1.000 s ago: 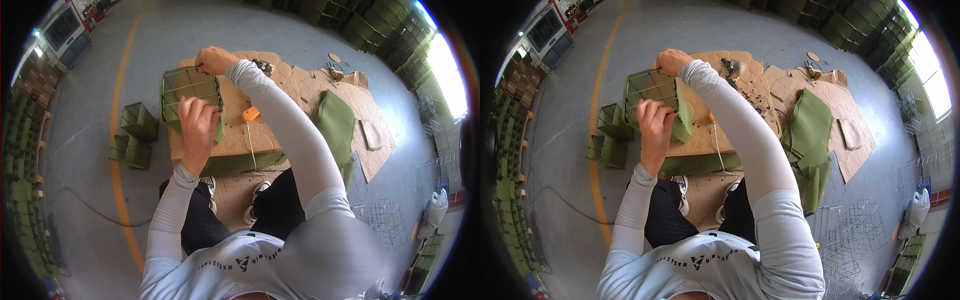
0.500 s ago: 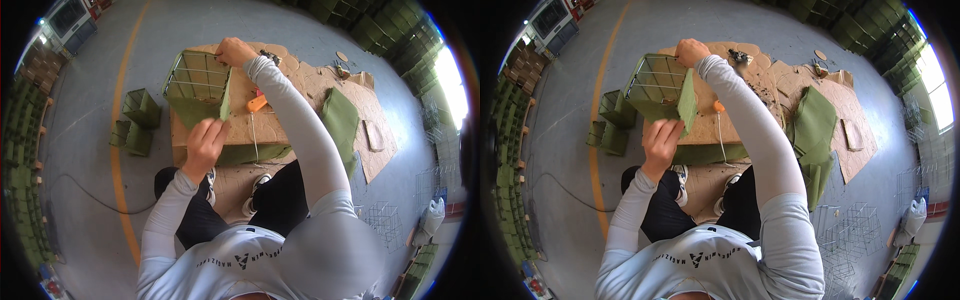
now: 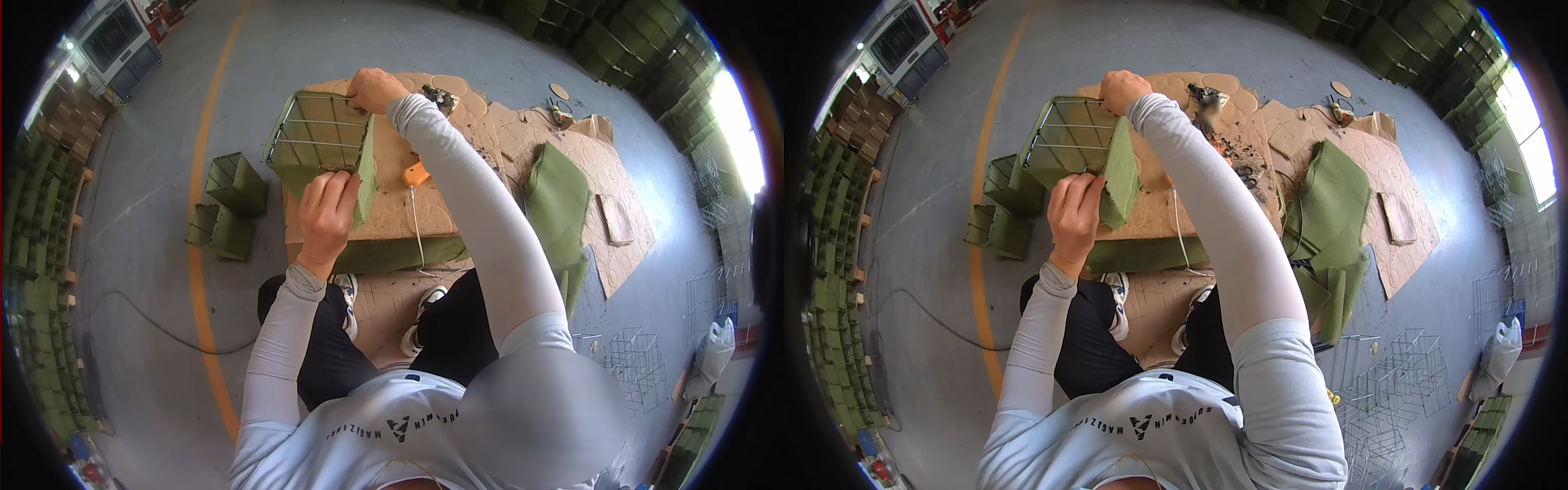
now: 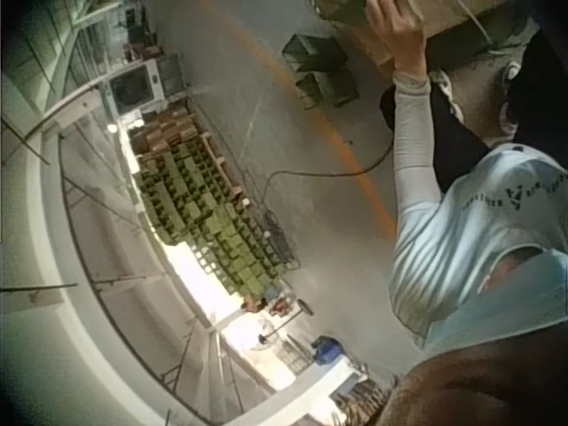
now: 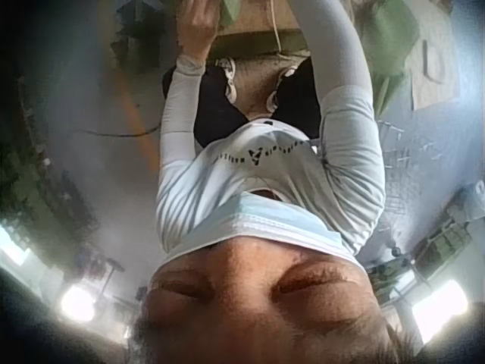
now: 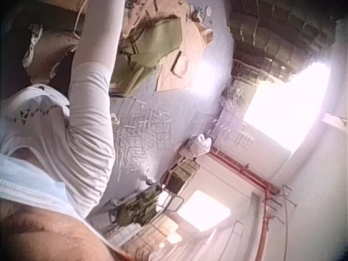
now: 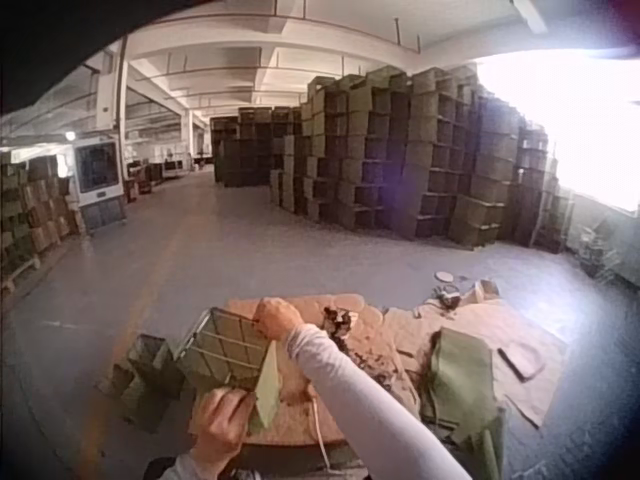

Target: Assembling storage bins by applying hot glue to wire frames and attaching green fabric panels.

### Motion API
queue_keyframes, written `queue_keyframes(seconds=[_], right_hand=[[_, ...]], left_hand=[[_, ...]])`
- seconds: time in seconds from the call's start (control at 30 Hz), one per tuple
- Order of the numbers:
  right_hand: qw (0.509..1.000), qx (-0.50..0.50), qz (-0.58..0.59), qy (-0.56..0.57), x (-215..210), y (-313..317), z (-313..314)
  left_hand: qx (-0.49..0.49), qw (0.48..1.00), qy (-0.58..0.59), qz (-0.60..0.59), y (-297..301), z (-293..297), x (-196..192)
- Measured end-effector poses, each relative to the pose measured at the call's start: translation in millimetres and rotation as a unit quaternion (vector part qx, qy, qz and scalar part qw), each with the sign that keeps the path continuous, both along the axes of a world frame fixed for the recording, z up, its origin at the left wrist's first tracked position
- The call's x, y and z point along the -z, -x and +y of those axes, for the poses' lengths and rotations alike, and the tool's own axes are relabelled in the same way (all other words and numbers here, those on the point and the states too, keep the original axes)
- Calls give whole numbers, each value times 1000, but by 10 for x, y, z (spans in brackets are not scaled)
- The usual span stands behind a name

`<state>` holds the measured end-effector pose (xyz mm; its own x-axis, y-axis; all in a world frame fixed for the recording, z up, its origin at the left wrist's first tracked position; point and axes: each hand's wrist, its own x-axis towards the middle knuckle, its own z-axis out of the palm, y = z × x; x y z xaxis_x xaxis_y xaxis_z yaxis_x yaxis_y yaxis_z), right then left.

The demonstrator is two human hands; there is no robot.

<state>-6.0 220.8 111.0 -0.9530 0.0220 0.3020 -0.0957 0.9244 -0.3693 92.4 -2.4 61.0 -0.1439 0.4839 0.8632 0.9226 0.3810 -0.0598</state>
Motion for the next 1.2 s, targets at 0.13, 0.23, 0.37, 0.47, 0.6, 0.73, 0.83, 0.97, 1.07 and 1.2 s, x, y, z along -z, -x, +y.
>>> queue_keyframes(seconds=[0.13,0.23,0.37,0.47,0.6,0.73,0.83,0.97,1.07,1.2], right_hand=[[1000,0,-3,3,13,3,-8],[1000,1,16,-7,30,8,2],[1000,7,-2,1,30,35,-5],[1000,8,-8,-5,11,28,-35],[1000,12,7,-24,31,31,-16],[1000,3,-5,-15,30,37,7],[999,24,-20,-23,-24,36,-50],[993,44,-104,-37,-107,10,-7],[995,58,-74,-26,-124,-83,-111],[949,-80,302,-29,-56,-862,-159]], left_hand=[[-22,1000,0,16,2,-23,8],[8,999,1,36,-43,-32,2],[-7,1000,1,22,47,-6,4],[-16,1000,-4,16,91,-5,9],[-37,999,4,13,72,13,20],[-63,997,33,13,33,8,-15],[-77,996,51,2,80,15,-72],[-49,994,89,-47,127,3,-225],[-11,987,125,-104,261,-34,-320],[46,981,136,-129,371,-91,-383]])
